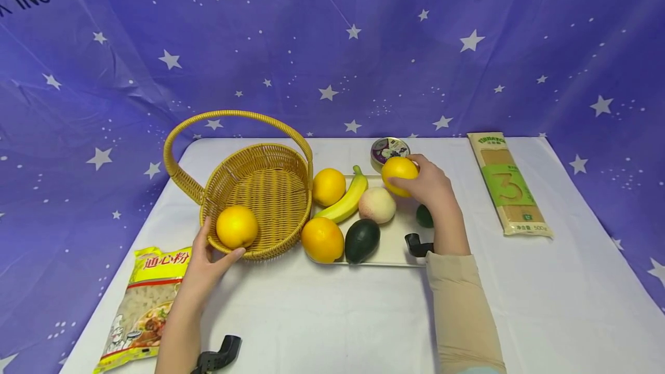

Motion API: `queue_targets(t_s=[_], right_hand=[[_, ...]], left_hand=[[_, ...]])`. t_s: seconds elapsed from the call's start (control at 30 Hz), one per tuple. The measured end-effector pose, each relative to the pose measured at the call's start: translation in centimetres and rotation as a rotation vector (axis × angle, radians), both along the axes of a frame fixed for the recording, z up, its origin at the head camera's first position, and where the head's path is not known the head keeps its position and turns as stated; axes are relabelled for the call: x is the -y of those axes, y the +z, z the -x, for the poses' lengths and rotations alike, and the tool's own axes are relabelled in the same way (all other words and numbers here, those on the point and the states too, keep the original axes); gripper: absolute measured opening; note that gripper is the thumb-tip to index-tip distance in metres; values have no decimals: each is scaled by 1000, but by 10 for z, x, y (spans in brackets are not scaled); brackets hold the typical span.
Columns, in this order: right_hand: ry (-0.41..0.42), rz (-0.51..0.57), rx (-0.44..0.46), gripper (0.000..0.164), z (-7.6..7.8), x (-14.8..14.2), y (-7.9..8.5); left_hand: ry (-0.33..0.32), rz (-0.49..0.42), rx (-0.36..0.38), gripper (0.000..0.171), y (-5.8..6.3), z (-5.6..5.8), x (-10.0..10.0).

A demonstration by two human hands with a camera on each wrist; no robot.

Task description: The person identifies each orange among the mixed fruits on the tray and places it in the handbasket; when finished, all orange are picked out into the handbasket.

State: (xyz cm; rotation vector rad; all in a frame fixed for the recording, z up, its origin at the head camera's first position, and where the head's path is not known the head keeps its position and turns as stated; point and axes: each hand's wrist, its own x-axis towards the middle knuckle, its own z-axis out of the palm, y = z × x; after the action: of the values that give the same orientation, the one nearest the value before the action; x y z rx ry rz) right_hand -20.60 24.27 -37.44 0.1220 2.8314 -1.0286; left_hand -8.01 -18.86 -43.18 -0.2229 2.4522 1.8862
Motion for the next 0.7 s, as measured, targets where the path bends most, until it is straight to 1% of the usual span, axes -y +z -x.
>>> queue_targets(t_s=[0.37,0.43,0.53,0.63,0.7], right_hand=[[15,105,-88,87,-20,29,29],[32,126,-104,85,-21,35,32],[69,194,-120,81,-22,46,34],[111,275,-112,80,-25,59,37],[136,311,-108,78,-27,68,39]], left_hand=[[-2,11,3,103,1,-2,0],[-3,20,1,104,1,-2,0],[0,27,0,104,1,-2,1],[1,34,-2,104,1,-1,1],[3,35,1,104,0,-1,1]])
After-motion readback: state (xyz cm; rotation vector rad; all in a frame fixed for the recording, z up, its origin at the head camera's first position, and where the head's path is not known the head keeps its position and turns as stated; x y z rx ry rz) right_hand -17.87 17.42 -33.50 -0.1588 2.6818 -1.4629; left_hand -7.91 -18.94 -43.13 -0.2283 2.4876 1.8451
